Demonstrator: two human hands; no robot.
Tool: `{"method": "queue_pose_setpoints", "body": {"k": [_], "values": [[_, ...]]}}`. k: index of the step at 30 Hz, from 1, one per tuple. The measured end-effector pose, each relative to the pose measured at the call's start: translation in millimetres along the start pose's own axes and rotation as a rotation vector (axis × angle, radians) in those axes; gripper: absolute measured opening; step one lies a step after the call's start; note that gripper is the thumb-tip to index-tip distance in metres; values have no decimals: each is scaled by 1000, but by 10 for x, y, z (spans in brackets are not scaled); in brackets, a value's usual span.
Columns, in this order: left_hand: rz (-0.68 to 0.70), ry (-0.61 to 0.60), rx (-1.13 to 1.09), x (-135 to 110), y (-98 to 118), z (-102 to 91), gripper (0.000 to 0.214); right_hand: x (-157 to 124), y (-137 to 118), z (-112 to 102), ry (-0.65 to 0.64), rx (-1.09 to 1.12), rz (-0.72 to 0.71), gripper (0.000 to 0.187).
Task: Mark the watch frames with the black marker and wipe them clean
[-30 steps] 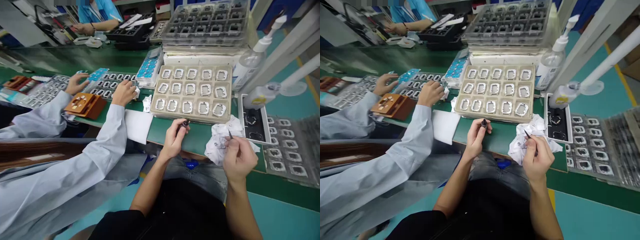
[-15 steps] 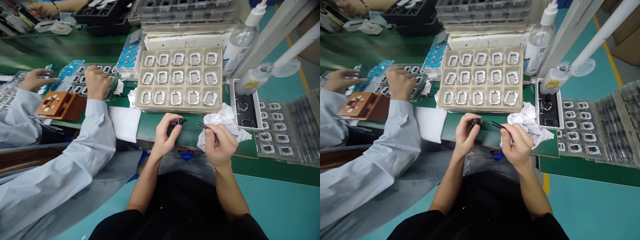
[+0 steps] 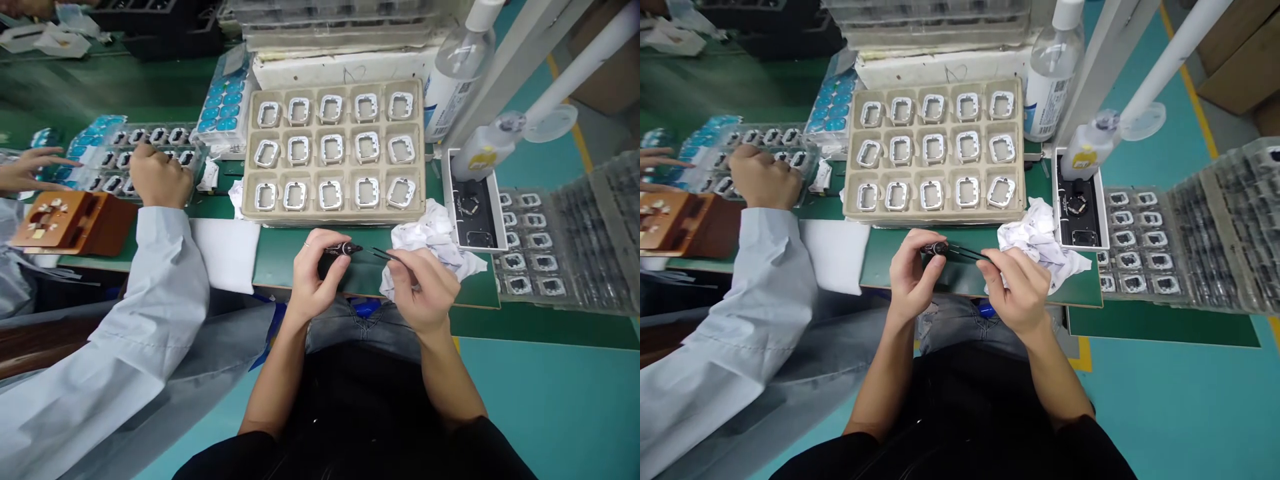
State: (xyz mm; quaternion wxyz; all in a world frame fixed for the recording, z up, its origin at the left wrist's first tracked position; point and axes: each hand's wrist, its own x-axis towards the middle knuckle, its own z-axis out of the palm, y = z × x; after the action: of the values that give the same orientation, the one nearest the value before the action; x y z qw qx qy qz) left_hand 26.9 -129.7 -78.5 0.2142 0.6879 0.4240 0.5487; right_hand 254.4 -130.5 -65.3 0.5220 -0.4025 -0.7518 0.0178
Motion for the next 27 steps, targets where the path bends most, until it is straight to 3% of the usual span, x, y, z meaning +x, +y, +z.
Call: {"method": "queue_pose_setpoints", "body": {"k": [4, 10, 13, 16, 23, 27], "values": [[-15, -31, 108, -9, 49, 25, 18, -35, 18, -21, 17, -28, 41, 16], [40, -65, 596, -79, 10, 230, 23, -97, 163, -117, 172, -170, 60, 42], [23, -66, 710, -109, -10, 298, 23, -130, 262, -181, 194, -243, 80, 36], [10, -48, 743, -146, -41, 300, 24, -164, 331, -187, 203, -256, 95, 28], [-3, -14, 705, -188, -110, 266, 38, -191, 308, -126, 130, -270, 61, 28], [-57, -5, 616, -196, -134, 247, 36, -251, 303, -132, 174, -269, 188, 28]]}}
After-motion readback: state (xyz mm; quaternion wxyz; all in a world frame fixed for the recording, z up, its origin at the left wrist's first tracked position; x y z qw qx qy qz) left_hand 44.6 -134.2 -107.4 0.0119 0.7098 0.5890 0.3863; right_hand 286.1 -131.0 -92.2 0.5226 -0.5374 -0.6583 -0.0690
